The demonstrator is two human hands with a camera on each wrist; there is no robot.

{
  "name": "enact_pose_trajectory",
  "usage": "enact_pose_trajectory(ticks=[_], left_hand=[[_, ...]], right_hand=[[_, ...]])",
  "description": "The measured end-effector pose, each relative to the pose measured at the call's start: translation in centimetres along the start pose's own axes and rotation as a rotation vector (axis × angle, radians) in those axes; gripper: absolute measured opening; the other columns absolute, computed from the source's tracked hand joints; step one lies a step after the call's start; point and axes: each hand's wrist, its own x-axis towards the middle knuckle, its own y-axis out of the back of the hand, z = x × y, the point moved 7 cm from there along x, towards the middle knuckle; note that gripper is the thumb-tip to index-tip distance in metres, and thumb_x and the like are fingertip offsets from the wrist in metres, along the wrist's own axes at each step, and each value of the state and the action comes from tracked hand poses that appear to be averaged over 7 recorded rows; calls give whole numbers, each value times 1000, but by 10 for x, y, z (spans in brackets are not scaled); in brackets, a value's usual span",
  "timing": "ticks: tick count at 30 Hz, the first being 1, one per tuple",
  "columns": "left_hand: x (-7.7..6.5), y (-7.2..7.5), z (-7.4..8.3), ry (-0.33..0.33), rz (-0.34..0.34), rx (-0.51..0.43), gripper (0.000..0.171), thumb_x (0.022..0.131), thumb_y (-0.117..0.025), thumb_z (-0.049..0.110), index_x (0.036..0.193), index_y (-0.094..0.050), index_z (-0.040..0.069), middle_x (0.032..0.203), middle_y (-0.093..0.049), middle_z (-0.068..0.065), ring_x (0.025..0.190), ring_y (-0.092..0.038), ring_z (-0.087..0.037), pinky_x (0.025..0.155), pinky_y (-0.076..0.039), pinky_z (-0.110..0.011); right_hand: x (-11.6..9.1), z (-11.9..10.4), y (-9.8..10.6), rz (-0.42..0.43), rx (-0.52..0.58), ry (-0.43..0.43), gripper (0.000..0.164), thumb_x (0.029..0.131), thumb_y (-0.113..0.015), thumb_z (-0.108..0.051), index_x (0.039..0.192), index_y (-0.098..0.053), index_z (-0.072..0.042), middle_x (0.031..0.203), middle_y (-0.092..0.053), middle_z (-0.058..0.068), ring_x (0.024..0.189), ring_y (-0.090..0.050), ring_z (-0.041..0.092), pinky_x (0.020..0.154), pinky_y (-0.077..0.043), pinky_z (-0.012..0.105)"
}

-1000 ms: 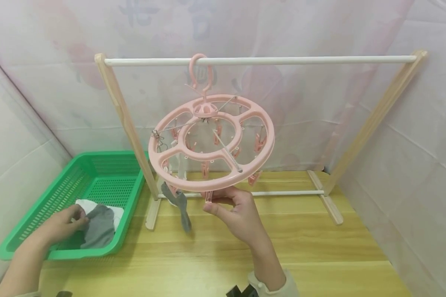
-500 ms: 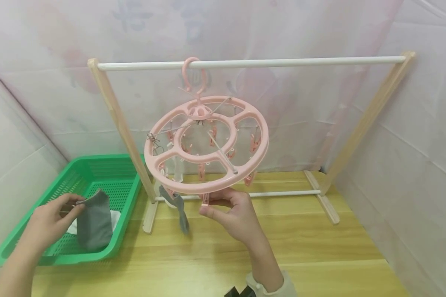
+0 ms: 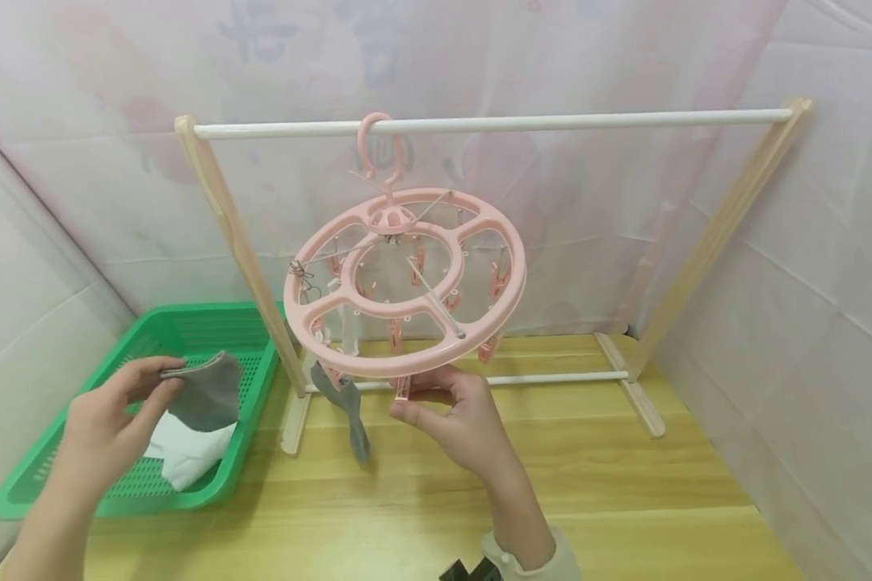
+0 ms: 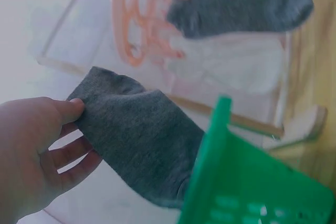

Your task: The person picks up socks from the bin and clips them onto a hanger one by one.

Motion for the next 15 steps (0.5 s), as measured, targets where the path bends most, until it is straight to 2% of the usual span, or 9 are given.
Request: enact_pose_trajectory(ticks=[3, 7, 11, 15], left_hand=[[2, 0, 14, -24, 20, -42, 31, 83, -74, -8, 111, -72, 6, 88, -73, -6, 89, -56, 20, 62, -50, -8], [2, -6, 31, -54, 52, -148, 29, 83, -72, -11, 109, -73, 4, 89, -72, -2, 87, -62, 11, 78, -49, -6], [4, -14, 47, -86, 79, -252, 29, 83, -71, -11, 108, -73, 3, 89, -73, -3, 86, -66, 4, 79, -51, -9], [9, -27, 61, -98, 56, -333, 32, 83, -71, -12, 110, -72, 6, 90, -72, -3, 86, -67, 0, 78, -52, -11]], right_hand=[[0, -1, 0, 2, -5, -1, 24, 85, -75, 4, 108, -70, -1, 98, -71, 17, 93, -71, 18, 84, -59, 34], [-1, -3, 0, 0, -20, 16, 24, 87, -73, 3, 110, -70, 0, 98, -73, 8, 92, -71, 18, 83, -59, 33], [-1, -3, -2, -11, -7, 17, 20, 90, -69, 3, 110, -69, 0, 97, -72, 12, 90, -71, 18, 81, -60, 34], [0, -2, -3, -21, 33, 24, 19, 92, -66, 4, 110, -67, 3, 96, -70, 20, 87, -71, 21, 77, -61, 35]])
